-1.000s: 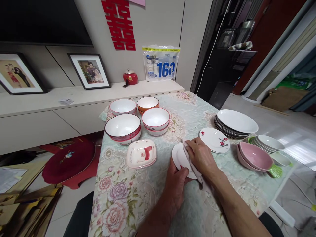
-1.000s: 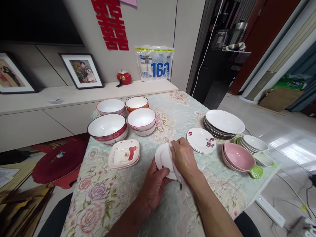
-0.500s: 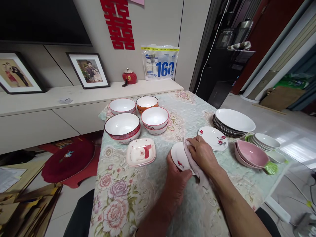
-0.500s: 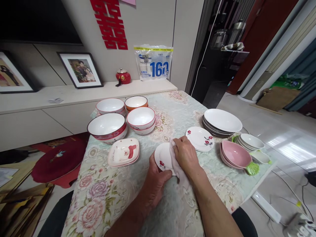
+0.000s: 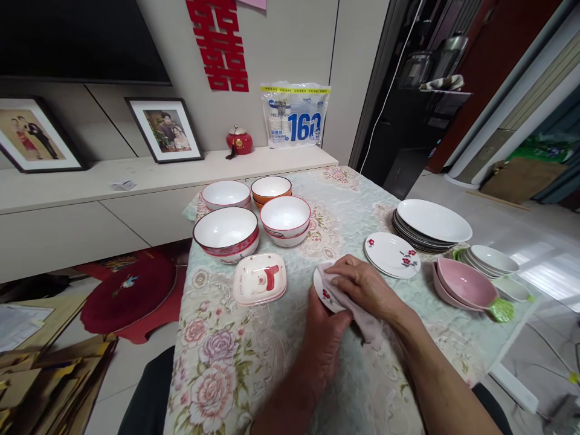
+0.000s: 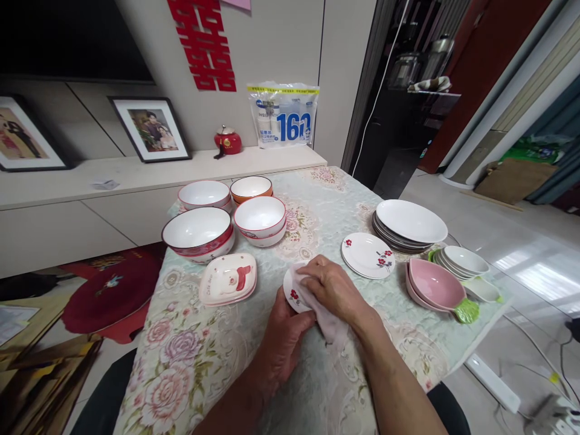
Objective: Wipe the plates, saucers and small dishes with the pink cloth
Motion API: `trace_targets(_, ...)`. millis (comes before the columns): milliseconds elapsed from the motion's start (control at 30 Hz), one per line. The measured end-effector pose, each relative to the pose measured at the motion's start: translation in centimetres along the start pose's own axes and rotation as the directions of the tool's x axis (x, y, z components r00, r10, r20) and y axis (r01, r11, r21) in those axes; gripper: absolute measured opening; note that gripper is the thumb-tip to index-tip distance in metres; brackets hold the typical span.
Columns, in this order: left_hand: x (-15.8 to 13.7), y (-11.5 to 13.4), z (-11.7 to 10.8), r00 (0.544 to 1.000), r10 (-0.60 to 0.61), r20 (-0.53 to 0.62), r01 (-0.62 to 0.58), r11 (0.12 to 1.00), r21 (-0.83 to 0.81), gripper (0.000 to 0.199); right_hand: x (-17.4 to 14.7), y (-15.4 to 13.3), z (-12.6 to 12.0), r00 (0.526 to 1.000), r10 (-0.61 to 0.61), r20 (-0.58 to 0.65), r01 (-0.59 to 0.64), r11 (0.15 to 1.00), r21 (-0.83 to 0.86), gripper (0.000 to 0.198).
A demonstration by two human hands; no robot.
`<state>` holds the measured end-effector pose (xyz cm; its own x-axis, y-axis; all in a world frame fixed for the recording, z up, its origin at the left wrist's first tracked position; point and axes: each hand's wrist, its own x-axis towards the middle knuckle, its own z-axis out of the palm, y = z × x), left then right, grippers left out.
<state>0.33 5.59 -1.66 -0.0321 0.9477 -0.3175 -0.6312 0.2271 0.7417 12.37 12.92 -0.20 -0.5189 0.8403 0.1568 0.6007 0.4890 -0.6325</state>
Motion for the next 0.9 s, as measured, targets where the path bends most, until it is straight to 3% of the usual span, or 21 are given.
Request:
trace_targets(133,-0.2,0.2,0.0,0.999,-0.044,0.016,0.044,0.999,-0.007,0.064,-0.1,0.8,-0.1,0.938,0.269,-0.221,-0.330,0.888,-0.319,0.029)
trace_targets(200,-0.2,0.3,-0.1,0.997,-0.080,0.020,0.080,0.997,-0.009,0.061,0.0,0.5,0.0,0.915,0.308,-0.260,-0.390,0.840,-0.378,0.029)
trace_targets(267,-0.2,0.4,-0.2,0.996,-0.091,0.017,0.091,0.996,0.004,0.060,0.0,-0.2,0.1,0.940,0.265,-0.213,-0.326,0.880,-0.344,0.028)
trace_targets(367,0.0,0.5,-0.4,0.996,-0.093,0.014,0.092,0.994,0.058,0.057,0.0,-1.3,0.2,0.998,0.054,-0.040,-0.059,0.991,-0.121,0.031)
trace_targets(467,0.1,0.7,-0.5,0.995,-0.098,0.017,0.096,0.992,0.079,0.054,0.0,-1.6,0.1,0.989,-0.130,0.074,0.121,0.986,0.110,0.035)
trace_targets(533,0.0,0.8,-0.5,0.995,-0.103,0.011,0.102,0.992,0.068,0.052,0.0,-1.1,0.1,0.992,-0.111,0.066,0.103,0.988,0.113,0.035)
trace_targets(633,-0.2,0.9,-0.4,0.997,-0.078,-0.018,0.078,0.997,0.014,0.056,0.0,0.2,0.0,0.996,0.080,-0.049,-0.083,0.993,-0.079,0.034)
trace_targets(767,-0.2,0.9,0.0,1.000,-0.009,-0.023,0.008,0.999,-0.051,0.061,-0.1,1.0,0.1,0.941,0.275,-0.195,-0.324,0.900,-0.292,0.029)
trace_targets(833,-0.1,0.9,0.1,1.000,-0.001,-0.018,0.000,0.999,-0.053,0.058,-0.1,0.6,0.2,0.938,0.270,-0.215,-0.328,0.891,-0.314,0.027)
trace_targets(900,0.1,0.9,0.0,1.000,0.004,0.004,-0.004,0.998,-0.059,0.056,-0.1,-0.2,0.4,0.969,0.184,-0.163,-0.222,0.939,-0.262,0.027)
